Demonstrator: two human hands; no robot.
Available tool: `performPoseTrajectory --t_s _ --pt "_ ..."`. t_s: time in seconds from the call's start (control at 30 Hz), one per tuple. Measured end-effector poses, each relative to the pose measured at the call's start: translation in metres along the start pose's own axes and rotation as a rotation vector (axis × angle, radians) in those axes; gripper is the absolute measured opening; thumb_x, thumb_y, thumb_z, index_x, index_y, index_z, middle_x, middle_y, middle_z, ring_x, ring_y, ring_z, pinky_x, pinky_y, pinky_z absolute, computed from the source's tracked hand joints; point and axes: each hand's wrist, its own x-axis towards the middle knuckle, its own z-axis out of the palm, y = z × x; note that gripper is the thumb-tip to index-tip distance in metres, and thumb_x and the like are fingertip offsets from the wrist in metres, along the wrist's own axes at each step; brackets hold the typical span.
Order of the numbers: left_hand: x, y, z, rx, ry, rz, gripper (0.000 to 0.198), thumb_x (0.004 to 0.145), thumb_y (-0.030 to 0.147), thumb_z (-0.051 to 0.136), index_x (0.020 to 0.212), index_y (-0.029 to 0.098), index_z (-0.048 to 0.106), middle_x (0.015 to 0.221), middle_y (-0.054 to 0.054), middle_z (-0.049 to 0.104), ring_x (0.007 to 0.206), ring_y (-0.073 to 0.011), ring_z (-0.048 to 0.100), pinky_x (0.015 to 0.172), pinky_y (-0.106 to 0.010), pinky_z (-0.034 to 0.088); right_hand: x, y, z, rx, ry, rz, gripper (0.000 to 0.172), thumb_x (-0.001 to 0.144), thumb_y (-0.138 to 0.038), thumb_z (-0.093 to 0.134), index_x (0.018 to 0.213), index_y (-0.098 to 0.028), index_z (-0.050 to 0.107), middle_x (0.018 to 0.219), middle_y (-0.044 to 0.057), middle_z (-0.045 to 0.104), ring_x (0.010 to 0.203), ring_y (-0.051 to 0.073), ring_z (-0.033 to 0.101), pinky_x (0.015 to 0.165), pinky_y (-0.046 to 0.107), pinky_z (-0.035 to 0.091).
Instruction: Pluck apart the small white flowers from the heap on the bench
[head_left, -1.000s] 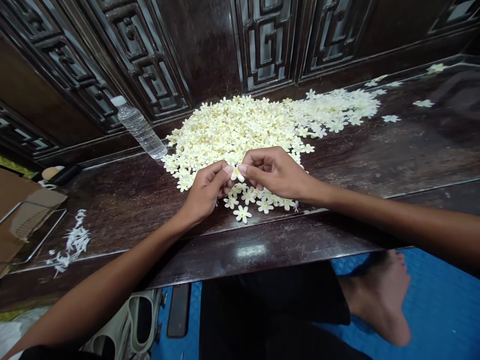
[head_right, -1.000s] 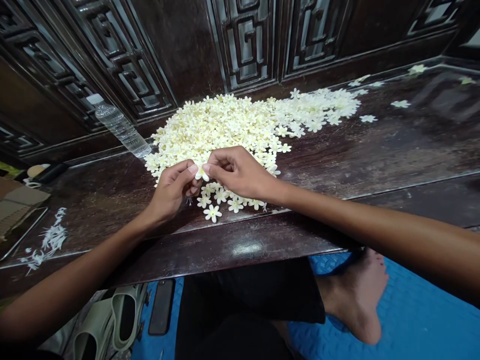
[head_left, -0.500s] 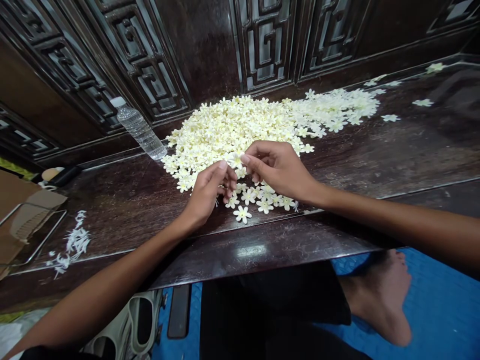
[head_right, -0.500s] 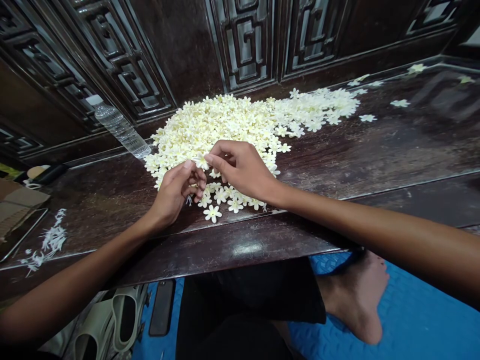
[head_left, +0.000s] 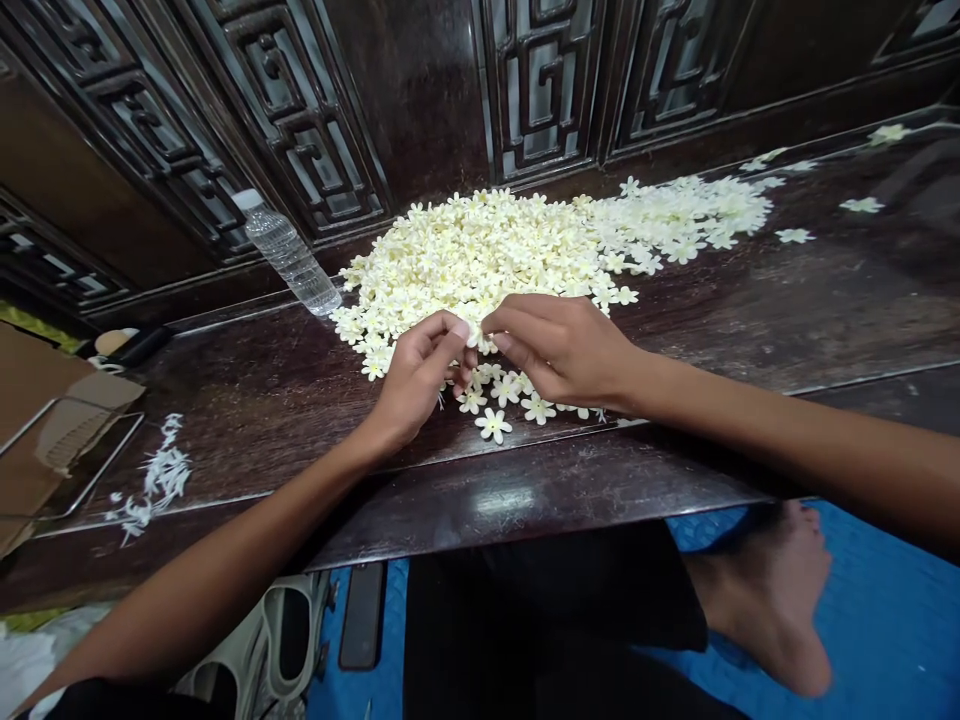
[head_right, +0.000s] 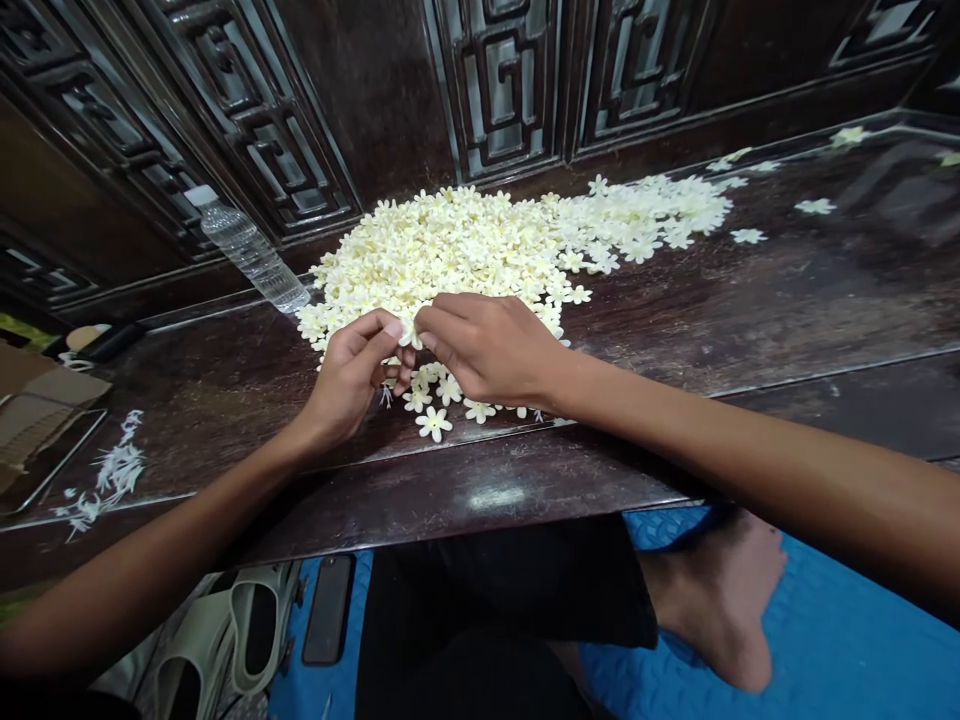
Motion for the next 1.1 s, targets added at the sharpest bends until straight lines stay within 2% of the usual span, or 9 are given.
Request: performPoseTrajectory --t_s 0.17,0.3,0.43,0.57,0.7,0.9,1.1 --pt "0.001 -0.006 0.000 0.126 -0.068 0.108 0.030 0.097 0.046 0.069 0.086 0.018 0.063 0.071 0.000 0.058 0.061 -0.0100 0.057 0.054 -0.022 0.049 -0.001 -0.004 0.000 0.062 -0.072 0.072 0.030 0.109 -0.036 0.040 0.103 -0.014 0.059 0.087 0.007 0.062 0.070 0.015 0.049 0.059 0.028 0.026" --pt "0.000 -0.008 -0.001 0.150 -0.069 0.129 0.033 0.098 0.050 0.067 0.086 0.019 0.063 0.070 0.000 0.059 0.060 -0.0104 0.057 0.053 -0.022 0.048 0.000 -0.006 -0.001 0.041 -0.109 0.077 0.026 0.109 -0.033 0.039 0.098 -0.017 0.056 0.082 0.004 0.057 0.065 0.014 0.042 0.057 0.028 0.022" --pt "-0.002 -0.008 -0.002 0.137 -0.117 0.117 0.032 0.101 0.049 0.061 0.089 0.020 0.061 0.074 0.000 0.058 0.063 -0.0109 0.058 0.056 -0.023 0.050 0.000 -0.006 -0.001 0.020 -0.067 0.043 0.025 0.107 -0.029 0.041 0.090 -0.019 0.055 0.072 0.001 0.051 0.061 0.013 0.036 0.055 0.028 0.018" --pt "-0.003 -0.009 -0.002 0.031 -0.194 0.102 0.026 0.101 0.046 0.062 0.095 0.021 0.060 0.078 0.000 0.058 0.065 -0.0109 0.058 0.057 -0.023 0.051 -0.001 -0.005 -0.001 0.022 -0.027 0.017 0.025 0.105 -0.028 0.043 0.084 -0.019 0.054 0.067 0.000 0.048 0.059 0.012 0.034 0.055 0.028 0.017" --pt "-0.003 -0.010 0.000 -0.018 -0.160 0.137 0.025 0.101 0.043 0.065 0.090 0.020 0.060 0.075 0.000 0.059 0.061 -0.0102 0.058 0.054 -0.023 0.050 0.000 -0.007 -0.001 0.058 0.016 0.017 0.028 0.105 -0.028 0.045 0.080 -0.019 0.052 0.063 -0.002 0.044 0.055 0.011 0.032 0.054 0.028 0.018" --pt "-0.006 -0.013 0.006 -0.087 -0.073 0.174 0.029 0.100 0.043 0.067 0.084 0.020 0.059 0.067 0.003 0.056 0.054 -0.0084 0.053 0.052 -0.022 0.046 0.001 -0.011 0.002 0.244 0.068 -0.026 0.031 0.110 -0.029 0.042 0.082 -0.019 0.053 0.065 -0.003 0.046 0.058 0.010 0.040 0.055 0.026 0.026" --pt "-0.009 -0.013 0.010 -0.113 -0.072 0.165 0.031 0.101 0.046 0.064 0.085 0.020 0.058 0.067 0.003 0.057 0.052 -0.0084 0.054 0.051 -0.023 0.047 -0.001 -0.010 0.006 0.180 0.149 -0.095 0.025 0.107 -0.024 0.048 0.082 -0.019 0.052 0.065 -0.004 0.044 0.056 0.010 0.034 0.053 0.026 0.024"
